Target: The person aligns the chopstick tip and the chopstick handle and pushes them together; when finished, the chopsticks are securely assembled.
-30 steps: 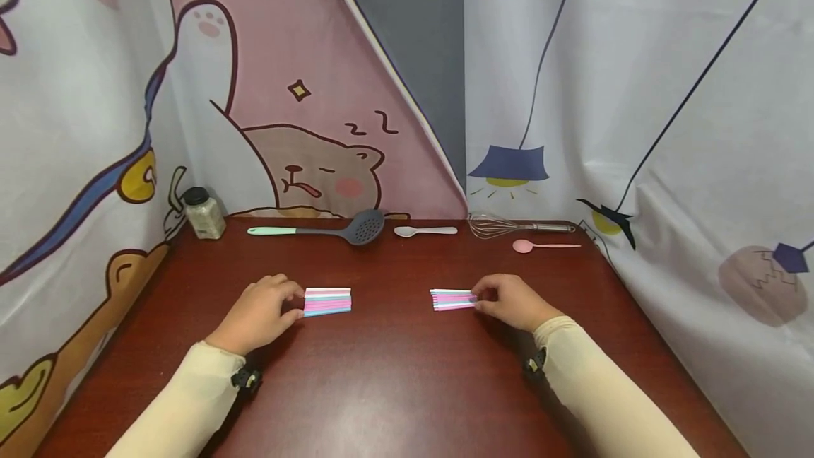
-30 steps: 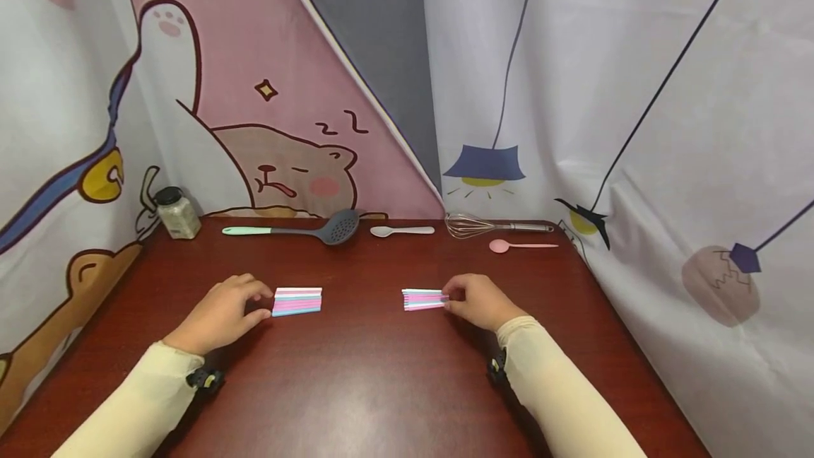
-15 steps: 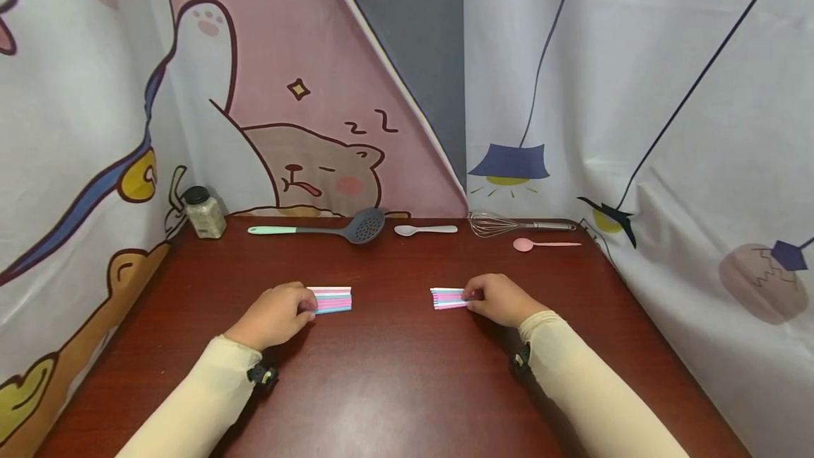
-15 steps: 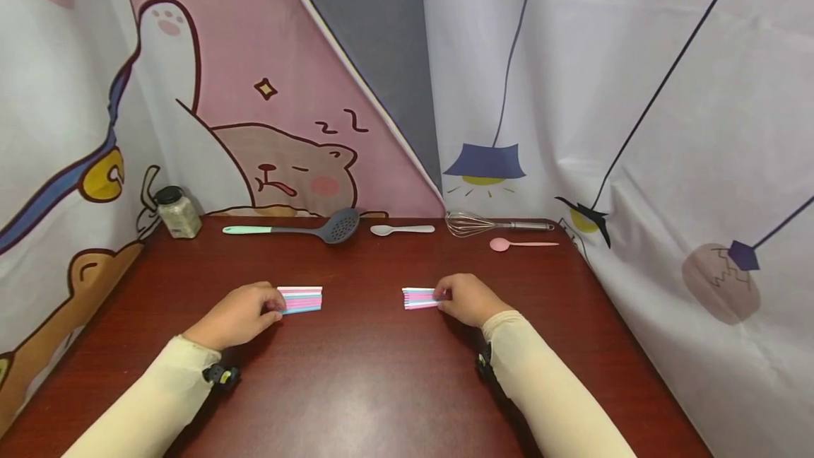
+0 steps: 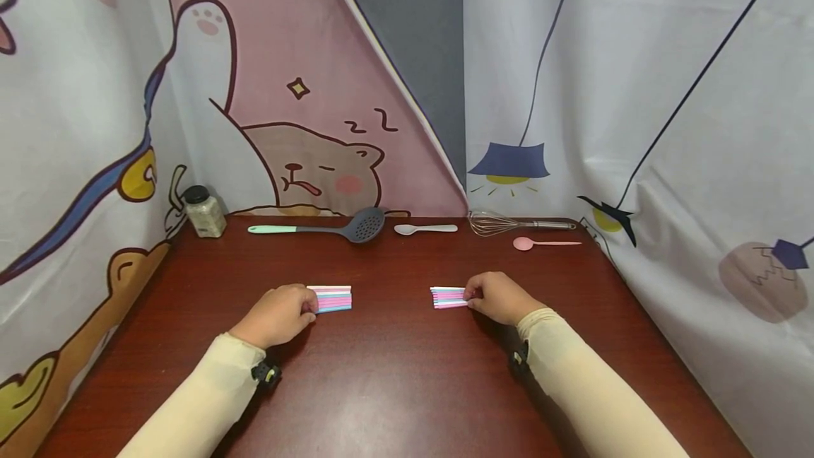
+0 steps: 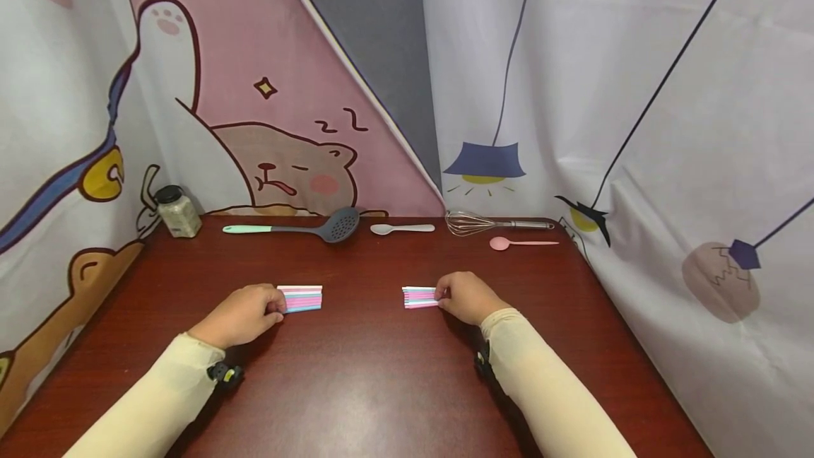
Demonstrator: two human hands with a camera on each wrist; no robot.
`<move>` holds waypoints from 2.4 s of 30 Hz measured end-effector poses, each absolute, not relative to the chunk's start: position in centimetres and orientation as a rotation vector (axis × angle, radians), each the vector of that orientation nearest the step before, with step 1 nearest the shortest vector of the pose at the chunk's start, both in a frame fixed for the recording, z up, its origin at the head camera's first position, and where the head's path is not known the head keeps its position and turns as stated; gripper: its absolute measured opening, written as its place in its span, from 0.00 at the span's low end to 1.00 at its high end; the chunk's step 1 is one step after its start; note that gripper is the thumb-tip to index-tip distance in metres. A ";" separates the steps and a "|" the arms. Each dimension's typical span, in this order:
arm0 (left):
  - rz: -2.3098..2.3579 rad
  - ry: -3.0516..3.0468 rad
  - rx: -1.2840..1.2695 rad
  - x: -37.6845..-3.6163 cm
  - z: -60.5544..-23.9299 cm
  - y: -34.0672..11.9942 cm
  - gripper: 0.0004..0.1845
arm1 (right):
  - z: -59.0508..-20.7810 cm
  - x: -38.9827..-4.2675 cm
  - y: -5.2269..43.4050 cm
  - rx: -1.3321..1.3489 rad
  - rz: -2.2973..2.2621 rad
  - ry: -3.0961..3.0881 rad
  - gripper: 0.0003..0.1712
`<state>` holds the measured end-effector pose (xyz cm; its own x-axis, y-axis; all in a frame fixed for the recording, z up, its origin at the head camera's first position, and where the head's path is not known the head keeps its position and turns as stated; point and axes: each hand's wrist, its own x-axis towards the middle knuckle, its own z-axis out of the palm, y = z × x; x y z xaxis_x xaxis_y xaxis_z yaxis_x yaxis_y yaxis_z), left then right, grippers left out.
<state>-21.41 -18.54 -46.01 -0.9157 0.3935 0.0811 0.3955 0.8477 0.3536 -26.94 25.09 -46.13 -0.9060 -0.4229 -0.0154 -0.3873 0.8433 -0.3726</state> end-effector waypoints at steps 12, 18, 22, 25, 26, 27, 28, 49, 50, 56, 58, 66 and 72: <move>-0.556 -3.023 -0.601 -21.7 -46.0 -18.4 0.08 | -46.3 -27.3 25.0 -0.609 -0.590 2.882 0.07; -0.516 -3.023 -0.600 -21.9 -46.1 -18.3 0.08 | -46.4 -27.5 25.2 -0.595 -0.603 2.858 0.08; -0.508 -3.020 -0.595 -22.0 -46.2 -18.3 0.07 | -46.6 -27.5 25.2 -0.584 -0.590 2.848 0.08; -0.500 -3.018 -0.588 -22.0 -46.1 -18.3 0.07 | -46.6 -27.6 25.3 -0.586 -0.582 2.848 0.07; -0.498 -3.018 -0.586 -22.0 -46.1 -18.3 0.06 | -46.6 -27.6 25.3 -0.591 -0.585 2.846 0.07; -0.491 -3.018 -0.589 -22.0 -46.1 -18.3 0.06 | -46.6 -27.6 25.3 -0.591 -0.586 2.844 0.06; -0.484 -3.018 -0.594 -22.0 -46.1 -18.3 0.06 | -46.6 -27.7 25.2 -0.590 -0.588 2.841 0.06; -0.443 -3.045 -0.591 -22.1 -46.3 -18.4 0.09 | -46.5 -27.9 25.3 -0.563 -0.605 2.754 0.07; -0.447 -3.043 -0.589 -22.1 -46.3 -18.4 0.09 | -46.4 -27.9 25.3 -0.568 -0.605 2.755 0.07; -0.584 -3.001 -0.590 -21.9 -46.1 -18.4 0.07 | -46.3 -27.6 25.3 -0.619 -0.596 2.766 0.07; -0.697 -2.984 -0.595 -21.9 -46.1 -18.3 0.07 | -46.3 -27.4 25.4 -0.621 -0.597 2.779 0.07; -1.249 -2.814 -0.603 -21.4 -45.9 -17.3 0.05 | -46.0 -25.4 24.3 -0.669 -0.871 2.890 0.06; -1.548 -2.593 -0.563 -21.0 -45.8 -15.8 0.05 | -45.7 -23.6 22.6 -0.674 -1.340 2.694 0.04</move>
